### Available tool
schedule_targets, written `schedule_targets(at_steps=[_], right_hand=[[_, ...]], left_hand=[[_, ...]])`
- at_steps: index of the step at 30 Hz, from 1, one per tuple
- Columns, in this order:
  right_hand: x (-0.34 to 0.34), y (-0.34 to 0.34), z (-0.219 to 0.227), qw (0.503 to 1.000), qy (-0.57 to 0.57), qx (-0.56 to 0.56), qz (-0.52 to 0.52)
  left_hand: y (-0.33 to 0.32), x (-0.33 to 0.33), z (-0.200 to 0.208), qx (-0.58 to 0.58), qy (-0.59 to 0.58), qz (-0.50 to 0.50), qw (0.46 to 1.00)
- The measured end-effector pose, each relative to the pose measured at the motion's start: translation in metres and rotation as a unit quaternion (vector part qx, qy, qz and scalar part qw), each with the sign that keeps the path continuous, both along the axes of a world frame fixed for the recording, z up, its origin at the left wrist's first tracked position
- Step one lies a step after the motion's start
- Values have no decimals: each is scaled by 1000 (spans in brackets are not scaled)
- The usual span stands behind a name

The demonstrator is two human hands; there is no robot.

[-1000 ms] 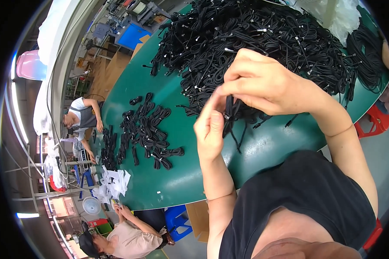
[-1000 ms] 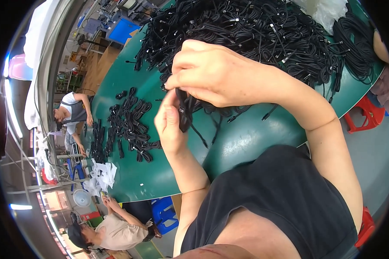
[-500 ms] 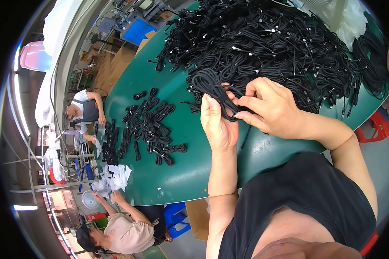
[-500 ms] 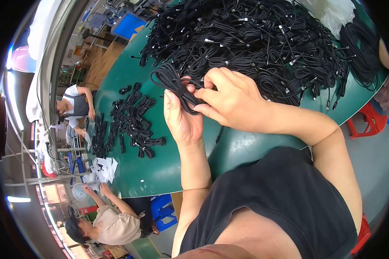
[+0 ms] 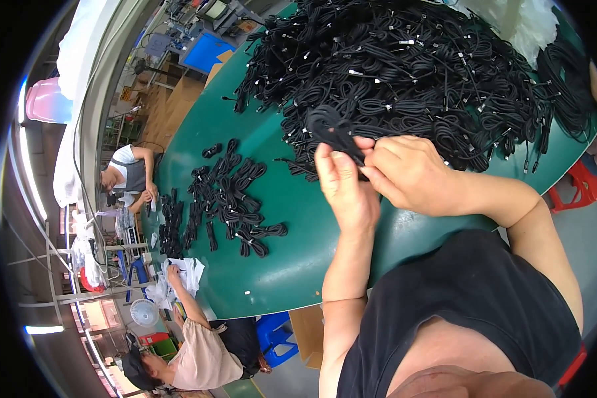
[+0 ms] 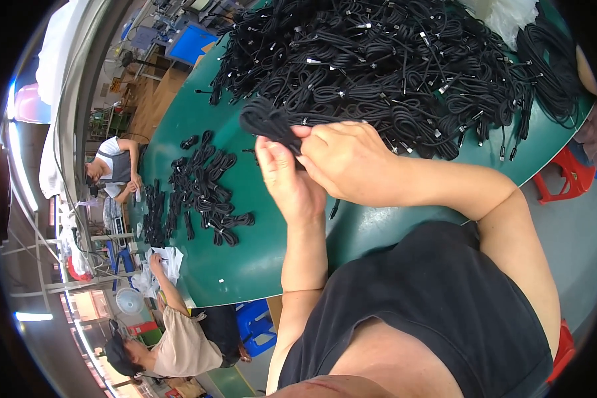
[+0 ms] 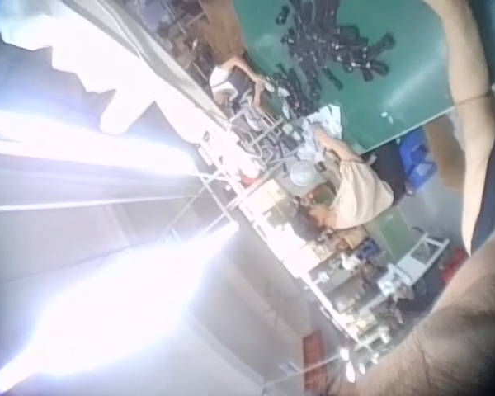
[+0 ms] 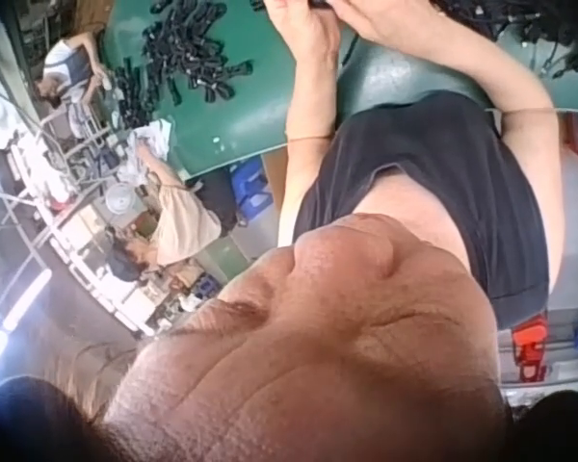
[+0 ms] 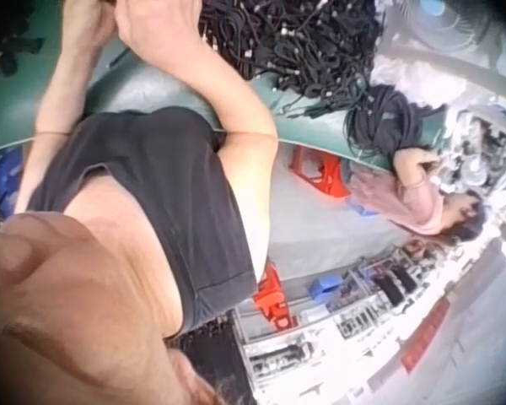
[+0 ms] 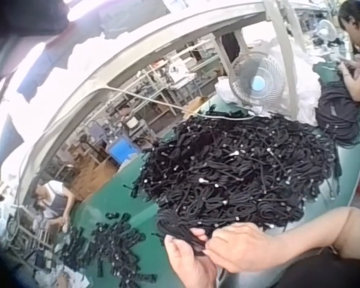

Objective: Bundling individual black cables and securing them with white plastic ties.

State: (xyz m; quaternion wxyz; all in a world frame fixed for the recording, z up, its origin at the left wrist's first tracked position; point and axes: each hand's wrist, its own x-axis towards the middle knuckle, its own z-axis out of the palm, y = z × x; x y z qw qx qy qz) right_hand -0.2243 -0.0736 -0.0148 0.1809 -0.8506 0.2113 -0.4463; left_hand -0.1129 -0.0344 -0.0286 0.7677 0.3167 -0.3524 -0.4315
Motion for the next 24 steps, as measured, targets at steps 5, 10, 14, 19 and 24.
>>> schedule_targets(at_steps=[5, 10, 14, 19, 24], right_hand=[[0, -4, 8, 999, -4, -27, -46], [-4, 0, 5, 997, 65, 12, -27], [0, -4, 6, 999, 1, 24, -39], [1, 2, 11, 998, 31, 10, -52], [4, -1, 6, 998, -16, -8, -57]], left_hand=[[-1, 5, 1, 0, 35, 18, 999], [-1, 11, 2, -7, 41, 50, 998], [-1, -6, -3, 22, 72, 9, 997], [-1, 4, 0, 16, 54, 24, 998], [1, -9, 0, 33, 44, 25, 998]])
